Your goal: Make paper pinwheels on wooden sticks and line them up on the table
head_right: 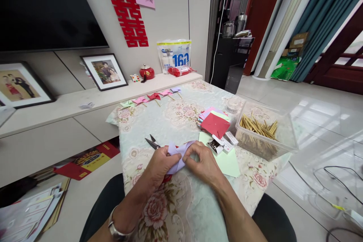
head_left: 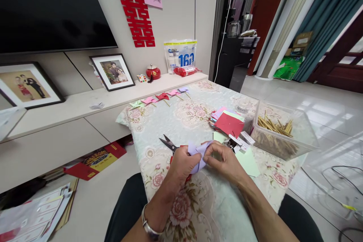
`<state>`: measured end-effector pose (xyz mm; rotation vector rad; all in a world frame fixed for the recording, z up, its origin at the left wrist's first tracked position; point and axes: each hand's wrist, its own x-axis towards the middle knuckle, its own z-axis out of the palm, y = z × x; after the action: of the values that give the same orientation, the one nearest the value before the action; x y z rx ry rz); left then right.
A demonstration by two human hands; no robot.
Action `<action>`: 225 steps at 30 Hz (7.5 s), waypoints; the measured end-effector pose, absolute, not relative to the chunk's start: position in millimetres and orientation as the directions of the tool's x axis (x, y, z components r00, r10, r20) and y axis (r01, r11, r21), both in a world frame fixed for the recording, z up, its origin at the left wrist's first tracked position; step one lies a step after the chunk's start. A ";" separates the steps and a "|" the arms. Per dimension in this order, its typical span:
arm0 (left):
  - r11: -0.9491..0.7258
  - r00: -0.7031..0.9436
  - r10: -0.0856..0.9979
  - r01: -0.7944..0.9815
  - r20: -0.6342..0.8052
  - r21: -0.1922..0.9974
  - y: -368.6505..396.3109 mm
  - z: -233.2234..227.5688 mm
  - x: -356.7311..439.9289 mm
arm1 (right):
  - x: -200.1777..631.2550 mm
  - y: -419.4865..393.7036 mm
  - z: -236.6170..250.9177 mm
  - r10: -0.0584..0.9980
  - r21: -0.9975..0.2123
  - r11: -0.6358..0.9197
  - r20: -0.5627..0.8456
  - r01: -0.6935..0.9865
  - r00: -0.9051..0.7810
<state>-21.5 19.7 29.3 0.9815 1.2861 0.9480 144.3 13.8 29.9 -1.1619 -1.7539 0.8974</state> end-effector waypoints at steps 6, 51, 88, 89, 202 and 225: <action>0.315 0.061 0.947 -0.348 -0.314 0.883 23.8 31.1 -18.9 | 182.1 18.8 34.5 0.945 -0.915 0.314 0.326 0.253 0.005; 0.232 0.049 0.970 -0.481 -0.238 0.846 43.7 12.2 30.8 | 187.7 23.3 33.6 0.985 -0.091 -0.125 0.105 0.988 0.134; 0.211 0.022 0.973 -0.475 -0.229 0.854 49.3 -4.5 27.4 | 186.5 23.7 33.0 0.987 -0.085 -0.106 0.111 0.991 0.115; 0.211 0.020 0.973 -0.474 -0.230 0.855 49.2 -4.1 27.5 | 186.8 23.5 33.4 0.988 -0.100 -0.101 0.109 0.990 0.112; 0.215 0.038 0.973 -0.493 -0.227 0.843 48.7 -2.7 26.0 | 201.3 16.5 48.8 0.994 -0.139 -0.099 0.040 0.985 0.106; 0.224 0.019 0.970 -0.472 -0.244 0.853 47.8 0.8 26.5 | 229.3 22.1 39.3 0.979 -0.455 0.183 0.169 0.871 -0.118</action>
<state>26.5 47.8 0.8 0.6553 0.9781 1.2525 229.3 22.1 39.3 -1.7357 -2.0412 0.3391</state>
